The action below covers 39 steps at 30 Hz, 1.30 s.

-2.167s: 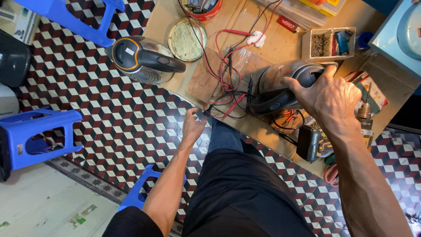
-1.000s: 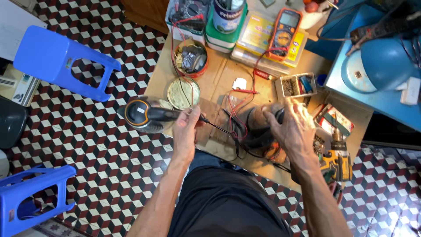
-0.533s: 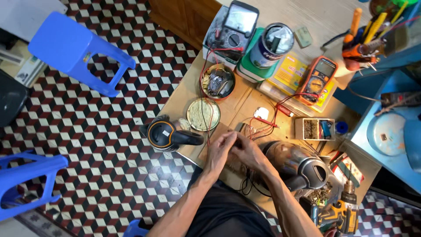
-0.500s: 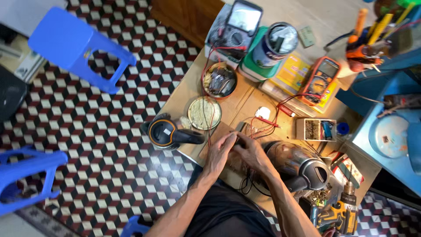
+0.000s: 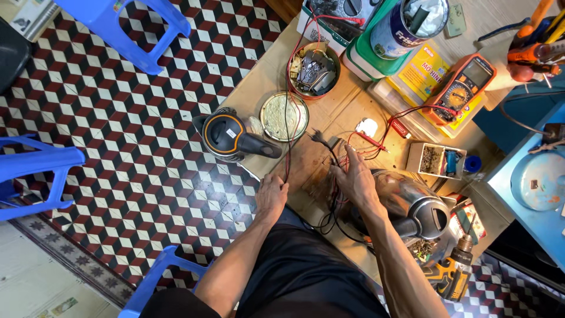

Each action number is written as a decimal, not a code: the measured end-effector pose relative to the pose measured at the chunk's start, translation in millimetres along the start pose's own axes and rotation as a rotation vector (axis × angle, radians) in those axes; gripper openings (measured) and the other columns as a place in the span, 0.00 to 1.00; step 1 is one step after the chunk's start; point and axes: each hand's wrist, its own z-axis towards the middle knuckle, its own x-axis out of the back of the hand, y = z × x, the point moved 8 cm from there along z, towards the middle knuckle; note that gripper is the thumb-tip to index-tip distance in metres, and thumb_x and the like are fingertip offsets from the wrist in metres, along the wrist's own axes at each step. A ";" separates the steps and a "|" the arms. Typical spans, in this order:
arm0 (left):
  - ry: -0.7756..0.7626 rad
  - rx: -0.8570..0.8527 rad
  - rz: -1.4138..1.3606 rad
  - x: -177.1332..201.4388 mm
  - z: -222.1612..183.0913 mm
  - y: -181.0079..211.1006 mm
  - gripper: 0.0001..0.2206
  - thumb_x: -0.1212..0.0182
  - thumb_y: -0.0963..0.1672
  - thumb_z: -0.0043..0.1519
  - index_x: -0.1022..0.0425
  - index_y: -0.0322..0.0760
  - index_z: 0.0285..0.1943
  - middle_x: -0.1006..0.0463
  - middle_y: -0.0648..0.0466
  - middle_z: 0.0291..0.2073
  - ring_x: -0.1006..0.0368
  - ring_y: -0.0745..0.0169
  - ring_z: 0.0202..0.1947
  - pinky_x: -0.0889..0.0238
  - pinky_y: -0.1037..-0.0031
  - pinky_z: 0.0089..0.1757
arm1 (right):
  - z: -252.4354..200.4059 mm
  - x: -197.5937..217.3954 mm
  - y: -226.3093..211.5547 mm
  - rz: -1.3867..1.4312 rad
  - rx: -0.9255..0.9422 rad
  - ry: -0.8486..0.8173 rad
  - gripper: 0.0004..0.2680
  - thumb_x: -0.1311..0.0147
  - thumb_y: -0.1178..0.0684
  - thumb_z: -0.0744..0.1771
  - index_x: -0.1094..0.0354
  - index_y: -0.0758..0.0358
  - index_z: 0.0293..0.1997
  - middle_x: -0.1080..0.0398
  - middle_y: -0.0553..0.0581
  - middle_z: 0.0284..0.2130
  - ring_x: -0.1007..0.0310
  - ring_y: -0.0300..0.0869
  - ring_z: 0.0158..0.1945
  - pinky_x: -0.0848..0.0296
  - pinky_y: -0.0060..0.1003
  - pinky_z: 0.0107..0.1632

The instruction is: The person disassembles and reassembles an electric kettle base using a cordless drill and screwdriver. They remove the base cover, adjust internal components, and reattach the cover. The person also handles the kettle body and connects wires to a multimeter for testing.

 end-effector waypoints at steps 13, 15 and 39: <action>-0.427 0.780 -1.779 23.9 -38.9 85.4 0.08 0.42 0.48 0.66 0.30 0.41 0.42 0.29 0.57 0.22 0.43 0.72 0.13 0.46 0.77 0.20 | -140.8 -117.0 -47.1 1.967 -1.220 -0.368 0.16 0.48 0.38 0.71 0.29 0.63 0.40 0.26 0.57 0.32 0.27 0.46 0.38 0.27 0.43 0.46; -0.403 0.751 -1.825 29.0 -40.1 69.5 0.08 0.42 0.47 0.67 0.32 0.42 0.39 0.30 0.57 0.21 0.47 0.74 0.12 0.54 0.79 0.17 | -110.6 -83.4 -62.3 2.315 -0.878 -0.118 0.14 0.44 0.42 0.74 0.31 0.62 0.38 0.29 0.55 0.32 0.30 0.45 0.39 0.28 0.42 0.49; 0.273 -0.360 -0.207 32.2 3.1 72.5 0.24 0.41 0.47 0.61 0.28 0.21 0.60 0.22 0.30 0.49 0.27 0.30 0.51 0.36 0.53 0.50 | -31.3 91.2 -34.9 1.260 -0.687 0.238 0.13 0.43 0.51 0.69 0.34 0.66 0.57 0.32 0.47 0.30 0.41 0.30 0.27 0.45 0.26 0.27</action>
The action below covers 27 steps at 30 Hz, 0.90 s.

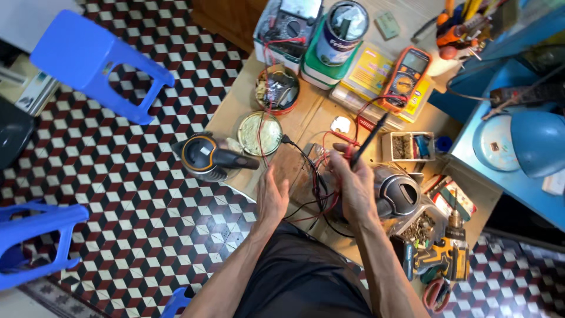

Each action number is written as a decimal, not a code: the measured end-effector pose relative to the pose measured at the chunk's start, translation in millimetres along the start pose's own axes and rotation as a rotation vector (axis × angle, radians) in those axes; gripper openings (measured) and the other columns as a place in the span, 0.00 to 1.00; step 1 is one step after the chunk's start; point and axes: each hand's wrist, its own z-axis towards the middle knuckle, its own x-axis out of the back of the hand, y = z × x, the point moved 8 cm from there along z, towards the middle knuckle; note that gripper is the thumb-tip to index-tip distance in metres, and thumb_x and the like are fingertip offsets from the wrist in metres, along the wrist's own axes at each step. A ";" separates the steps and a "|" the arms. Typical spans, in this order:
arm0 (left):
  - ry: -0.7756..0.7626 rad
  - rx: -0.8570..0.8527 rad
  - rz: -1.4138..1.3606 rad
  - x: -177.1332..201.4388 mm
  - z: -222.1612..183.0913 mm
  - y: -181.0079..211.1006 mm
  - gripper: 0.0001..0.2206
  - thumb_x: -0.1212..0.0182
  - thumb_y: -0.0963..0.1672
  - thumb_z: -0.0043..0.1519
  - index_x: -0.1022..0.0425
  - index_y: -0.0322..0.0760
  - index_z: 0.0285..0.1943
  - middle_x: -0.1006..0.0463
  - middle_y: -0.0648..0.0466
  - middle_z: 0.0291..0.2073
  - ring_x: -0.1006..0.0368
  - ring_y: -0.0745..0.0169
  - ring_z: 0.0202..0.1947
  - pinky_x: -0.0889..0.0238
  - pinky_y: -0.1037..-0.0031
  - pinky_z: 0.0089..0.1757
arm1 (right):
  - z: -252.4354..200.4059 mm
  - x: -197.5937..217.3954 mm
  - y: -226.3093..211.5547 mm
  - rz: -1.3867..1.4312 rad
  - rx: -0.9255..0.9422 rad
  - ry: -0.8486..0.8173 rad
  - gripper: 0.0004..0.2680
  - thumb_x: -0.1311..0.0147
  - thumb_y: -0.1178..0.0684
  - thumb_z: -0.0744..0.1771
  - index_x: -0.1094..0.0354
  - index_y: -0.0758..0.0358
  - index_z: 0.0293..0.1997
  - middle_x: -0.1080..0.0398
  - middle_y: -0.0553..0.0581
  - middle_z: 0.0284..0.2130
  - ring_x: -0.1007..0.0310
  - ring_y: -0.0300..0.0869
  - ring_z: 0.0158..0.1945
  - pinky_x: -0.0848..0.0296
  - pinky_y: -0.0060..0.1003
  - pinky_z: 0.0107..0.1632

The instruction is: The person disassembles and reassembles an electric kettle base using a cordless drill and screwdriver. They remove the base cover, adjust internal components, and reattach the cover. The person also handles the kettle body and connects wires to a multimeter for testing.

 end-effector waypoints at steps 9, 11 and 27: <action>-0.232 0.590 -0.084 -125.1 76.8 -55.2 0.25 0.41 0.56 0.63 0.20 0.27 0.41 0.18 0.36 0.40 0.22 0.37 0.45 0.31 0.58 0.48 | -25.7 15.9 24.9 0.031 -0.160 0.119 0.14 0.47 0.47 0.71 0.34 0.72 0.51 0.33 0.53 0.26 0.37 0.35 0.26 0.37 0.30 0.29; -0.222 0.631 -0.107 -127.9 79.9 -58.3 0.27 0.43 0.57 0.65 0.19 0.28 0.36 0.18 0.36 0.38 0.22 0.37 0.43 0.31 0.57 0.47 | -38.3 20.6 34.9 0.040 -0.237 0.139 0.14 0.48 0.49 0.69 0.31 0.69 0.57 0.29 0.53 0.31 0.32 0.35 0.30 0.32 0.28 0.34; -0.261 0.484 0.006 -147.2 112.6 -38.5 0.23 0.41 0.56 0.65 0.24 0.30 0.46 0.18 0.39 0.35 0.21 0.40 0.39 0.29 0.56 0.42 | -57.6 38.2 48.8 0.180 -0.295 0.250 0.11 0.46 0.53 0.68 0.30 0.68 0.52 0.22 0.62 0.32 0.33 0.34 0.20 0.37 0.27 0.20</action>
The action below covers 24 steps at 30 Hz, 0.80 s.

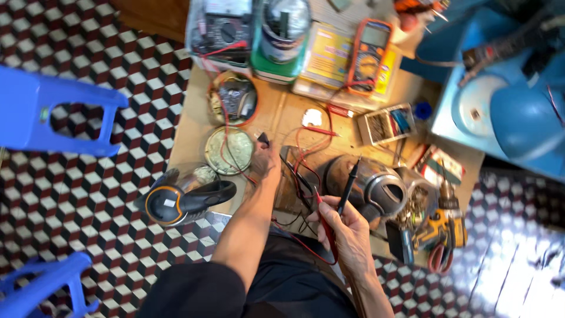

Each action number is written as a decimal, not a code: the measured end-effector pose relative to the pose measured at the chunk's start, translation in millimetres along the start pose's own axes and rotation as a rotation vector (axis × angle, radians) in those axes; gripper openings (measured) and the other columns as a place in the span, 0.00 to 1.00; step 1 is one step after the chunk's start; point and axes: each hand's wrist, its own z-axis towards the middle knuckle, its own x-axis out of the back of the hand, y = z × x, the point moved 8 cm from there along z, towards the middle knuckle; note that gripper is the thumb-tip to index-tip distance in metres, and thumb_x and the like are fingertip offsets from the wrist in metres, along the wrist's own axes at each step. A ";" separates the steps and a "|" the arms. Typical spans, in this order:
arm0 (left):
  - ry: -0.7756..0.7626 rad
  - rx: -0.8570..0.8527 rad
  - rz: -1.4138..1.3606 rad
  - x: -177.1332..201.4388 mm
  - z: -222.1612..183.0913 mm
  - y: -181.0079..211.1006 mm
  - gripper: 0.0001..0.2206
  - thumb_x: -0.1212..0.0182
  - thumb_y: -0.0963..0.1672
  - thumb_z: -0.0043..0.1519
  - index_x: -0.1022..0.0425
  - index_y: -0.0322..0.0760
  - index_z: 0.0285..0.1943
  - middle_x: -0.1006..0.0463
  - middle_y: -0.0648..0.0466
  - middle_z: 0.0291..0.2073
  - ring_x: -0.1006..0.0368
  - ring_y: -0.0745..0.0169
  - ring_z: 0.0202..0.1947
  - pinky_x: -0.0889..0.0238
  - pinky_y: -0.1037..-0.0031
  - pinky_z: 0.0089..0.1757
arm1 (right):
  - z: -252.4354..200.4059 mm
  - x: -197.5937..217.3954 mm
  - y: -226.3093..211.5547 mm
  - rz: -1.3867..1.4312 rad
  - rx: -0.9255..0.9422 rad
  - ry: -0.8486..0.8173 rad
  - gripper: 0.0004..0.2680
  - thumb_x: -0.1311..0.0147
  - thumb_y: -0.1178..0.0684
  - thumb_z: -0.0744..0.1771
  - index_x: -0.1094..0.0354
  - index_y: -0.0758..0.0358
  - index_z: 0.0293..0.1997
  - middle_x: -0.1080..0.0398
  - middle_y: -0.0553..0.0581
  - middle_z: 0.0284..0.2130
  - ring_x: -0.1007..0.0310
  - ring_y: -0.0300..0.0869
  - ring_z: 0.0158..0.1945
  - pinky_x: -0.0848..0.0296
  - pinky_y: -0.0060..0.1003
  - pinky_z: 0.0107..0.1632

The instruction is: The person disassembles and reassembles an electric kettle base using a cordless drill and screwdriver. They remove the base cover, adjust internal components, and reattach the cover. The person also handles the kettle body and connects wires to a multimeter for testing.

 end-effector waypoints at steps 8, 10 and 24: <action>-0.784 -0.345 -0.684 44.8 -121.6 143.1 0.29 0.48 0.47 0.68 0.49 0.39 0.79 0.22 0.54 0.52 0.27 0.67 0.39 0.32 0.73 0.45 | -16.9 28.5 -3.9 0.092 0.170 0.211 0.11 0.46 0.53 0.69 0.27 0.67 0.54 0.24 0.57 0.32 0.34 0.32 0.23 0.36 0.25 0.23; -1.059 -0.418 -0.725 60.3 -158.7 171.6 0.32 0.47 0.44 0.71 0.54 0.40 0.85 0.23 0.53 0.55 0.32 0.71 0.46 0.39 0.80 0.54 | -21.3 40.5 -8.5 0.112 0.224 0.285 0.11 0.47 0.53 0.69 0.27 0.67 0.55 0.23 0.57 0.34 0.33 0.32 0.25 0.35 0.25 0.25; -1.306 -0.128 -0.666 64.2 -181.9 155.5 0.16 0.43 0.45 0.69 0.27 0.36 0.64 0.20 0.57 0.37 0.32 0.77 0.33 0.39 0.83 0.37 | -79.4 130.8 10.4 0.353 0.446 0.638 0.10 0.45 0.51 0.71 0.30 0.65 0.54 0.29 0.51 0.29 0.39 0.28 0.21 0.44 0.22 0.21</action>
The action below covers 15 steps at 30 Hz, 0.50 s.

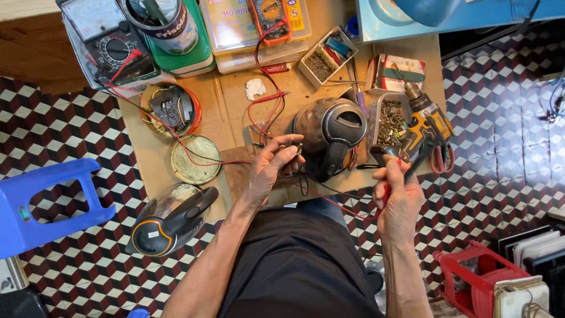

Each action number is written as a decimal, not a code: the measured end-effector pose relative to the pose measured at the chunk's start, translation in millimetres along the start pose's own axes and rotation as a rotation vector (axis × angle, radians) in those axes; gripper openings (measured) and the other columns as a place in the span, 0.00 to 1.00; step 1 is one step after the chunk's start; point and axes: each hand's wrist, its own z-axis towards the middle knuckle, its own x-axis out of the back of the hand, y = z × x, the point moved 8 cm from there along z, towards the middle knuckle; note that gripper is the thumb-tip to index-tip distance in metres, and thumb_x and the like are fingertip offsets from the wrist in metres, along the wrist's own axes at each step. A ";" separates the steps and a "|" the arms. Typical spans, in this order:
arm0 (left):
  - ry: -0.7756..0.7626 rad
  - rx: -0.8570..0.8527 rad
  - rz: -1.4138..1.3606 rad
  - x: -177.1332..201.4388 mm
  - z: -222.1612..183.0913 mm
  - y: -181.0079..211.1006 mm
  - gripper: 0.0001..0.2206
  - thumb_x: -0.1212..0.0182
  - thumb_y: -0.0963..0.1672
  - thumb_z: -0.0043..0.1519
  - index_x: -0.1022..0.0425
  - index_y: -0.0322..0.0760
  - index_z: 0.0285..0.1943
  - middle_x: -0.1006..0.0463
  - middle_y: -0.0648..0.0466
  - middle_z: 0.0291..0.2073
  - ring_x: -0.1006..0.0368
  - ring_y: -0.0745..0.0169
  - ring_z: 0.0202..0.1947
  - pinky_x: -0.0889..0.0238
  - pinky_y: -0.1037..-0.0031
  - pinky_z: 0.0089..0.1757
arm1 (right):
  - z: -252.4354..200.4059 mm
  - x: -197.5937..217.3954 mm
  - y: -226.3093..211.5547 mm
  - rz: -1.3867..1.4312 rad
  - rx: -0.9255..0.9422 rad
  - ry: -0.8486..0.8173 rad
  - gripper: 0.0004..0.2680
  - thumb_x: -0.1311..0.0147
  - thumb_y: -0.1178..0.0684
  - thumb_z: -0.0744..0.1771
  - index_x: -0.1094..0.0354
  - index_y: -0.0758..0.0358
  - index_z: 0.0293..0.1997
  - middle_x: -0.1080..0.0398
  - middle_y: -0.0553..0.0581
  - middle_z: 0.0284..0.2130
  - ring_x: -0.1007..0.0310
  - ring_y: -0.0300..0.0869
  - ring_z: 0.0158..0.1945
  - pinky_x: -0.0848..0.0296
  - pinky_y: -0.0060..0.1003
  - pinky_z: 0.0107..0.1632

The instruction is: The person disassembles and reassembles an electric kettle base using a cordless drill and screwdriver. They remove the base cover, adjust internal components, and reattach the cover. The person also handles the kettle body and connects wires to a multimeter for testing.

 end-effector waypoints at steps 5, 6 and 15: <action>0.048 0.000 0.026 8.8 -10.9 0.9 0.14 0.43 0.45 0.69 0.27 0.34 0.61 0.19 0.55 0.37 0.26 0.75 0.35 0.39 0.81 0.33 | -2.6 -0.2 64.5 -0.221 -0.191 -0.103 0.12 0.38 0.51 0.66 0.28 0.65 0.51 0.32 0.46 0.26 0.43 0.27 0.19 0.47 0.22 0.21; 0.046 0.022 0.009 8.9 -13.3 2.1 0.14 0.43 0.45 0.69 0.28 0.33 0.60 0.19 0.54 0.37 0.27 0.74 0.33 0.40 0.81 0.32 | -3.1 -4.3 72.0 -0.223 -0.202 -0.119 0.12 0.37 0.51 0.65 0.27 0.65 0.50 0.33 0.46 0.25 0.43 0.27 0.20 0.47 0.22 0.22; -0.092 0.116 0.123 -23.9 -28.7 -4.4 0.15 0.42 0.44 0.69 0.22 0.33 0.62 0.24 0.62 0.35 0.34 0.78 0.31 0.41 0.84 0.33 | -0.7 -37.1 49.7 -0.616 0.041 -0.113 0.12 0.36 0.50 0.67 0.30 0.68 0.47 0.36 0.43 0.27 0.40 0.27 0.29 0.39 0.22 0.31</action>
